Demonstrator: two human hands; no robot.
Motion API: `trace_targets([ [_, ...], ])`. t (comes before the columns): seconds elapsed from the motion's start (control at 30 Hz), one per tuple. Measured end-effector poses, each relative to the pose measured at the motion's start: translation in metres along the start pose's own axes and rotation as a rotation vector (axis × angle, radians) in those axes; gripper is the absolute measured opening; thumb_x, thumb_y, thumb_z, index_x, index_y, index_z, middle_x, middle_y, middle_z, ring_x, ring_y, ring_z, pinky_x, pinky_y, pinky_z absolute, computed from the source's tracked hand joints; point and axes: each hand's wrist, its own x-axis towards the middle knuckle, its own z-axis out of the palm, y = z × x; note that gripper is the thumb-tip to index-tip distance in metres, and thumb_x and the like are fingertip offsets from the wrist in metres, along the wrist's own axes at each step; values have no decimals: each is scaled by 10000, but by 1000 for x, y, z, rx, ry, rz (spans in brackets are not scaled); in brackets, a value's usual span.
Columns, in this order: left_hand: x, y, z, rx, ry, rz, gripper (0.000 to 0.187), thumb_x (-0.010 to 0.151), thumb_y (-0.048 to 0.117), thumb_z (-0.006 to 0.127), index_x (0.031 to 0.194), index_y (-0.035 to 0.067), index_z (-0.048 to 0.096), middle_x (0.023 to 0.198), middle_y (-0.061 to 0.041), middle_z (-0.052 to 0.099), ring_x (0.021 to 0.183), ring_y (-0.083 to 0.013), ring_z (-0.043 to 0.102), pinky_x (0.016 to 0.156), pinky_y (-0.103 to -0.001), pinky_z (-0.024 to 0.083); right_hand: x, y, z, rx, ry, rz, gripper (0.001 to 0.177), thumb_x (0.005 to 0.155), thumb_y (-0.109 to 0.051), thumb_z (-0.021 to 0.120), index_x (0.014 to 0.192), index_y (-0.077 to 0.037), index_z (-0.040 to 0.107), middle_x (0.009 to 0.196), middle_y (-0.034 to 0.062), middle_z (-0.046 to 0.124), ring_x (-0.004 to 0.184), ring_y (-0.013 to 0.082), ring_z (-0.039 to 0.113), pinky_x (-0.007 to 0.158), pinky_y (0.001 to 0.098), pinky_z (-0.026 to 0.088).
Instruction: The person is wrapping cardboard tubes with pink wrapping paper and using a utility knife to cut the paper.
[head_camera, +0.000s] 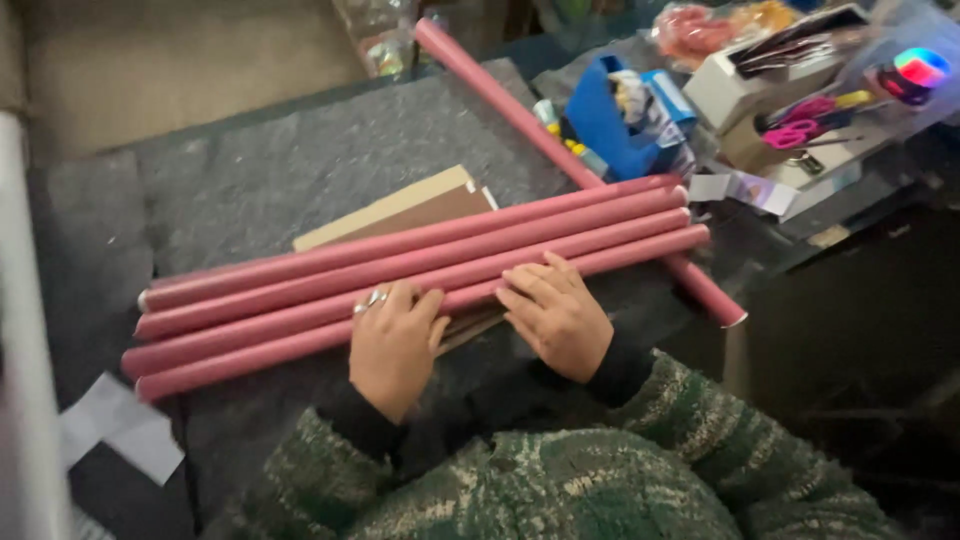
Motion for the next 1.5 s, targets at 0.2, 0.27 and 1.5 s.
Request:
trace_targets([
  [0.2,-1,4,7,99,-52,-12,234,792,212,741,940,86,611,971,-119,616,988,-345,613,878,-484,448,5,19,-23,5,-40,35,408,863,-191,745,1226,-27,660,1303,159,617,1278,350,569,1163,581,353],
  [0.27,-1,4,9,105,-115,-45,247,786,217,745,949,91,609,968,-110,622,981,-336,618,881,-489,441,5,28,-30,6,-47,46,433,864,-217,754,1241,-26,656,1308,159,619,1279,352,568,1164,576,354],
  [1.5,25,-18,-24,326,-300,-117,1039,611,347,839,1480,5,383,1498,-210,436,1406,-417,380,1140,-601,266,81,81,-32,55,-475,-102,1270,490,-611,890,1480,17,402,1110,181,619,965,374,611,824,469,492],
])
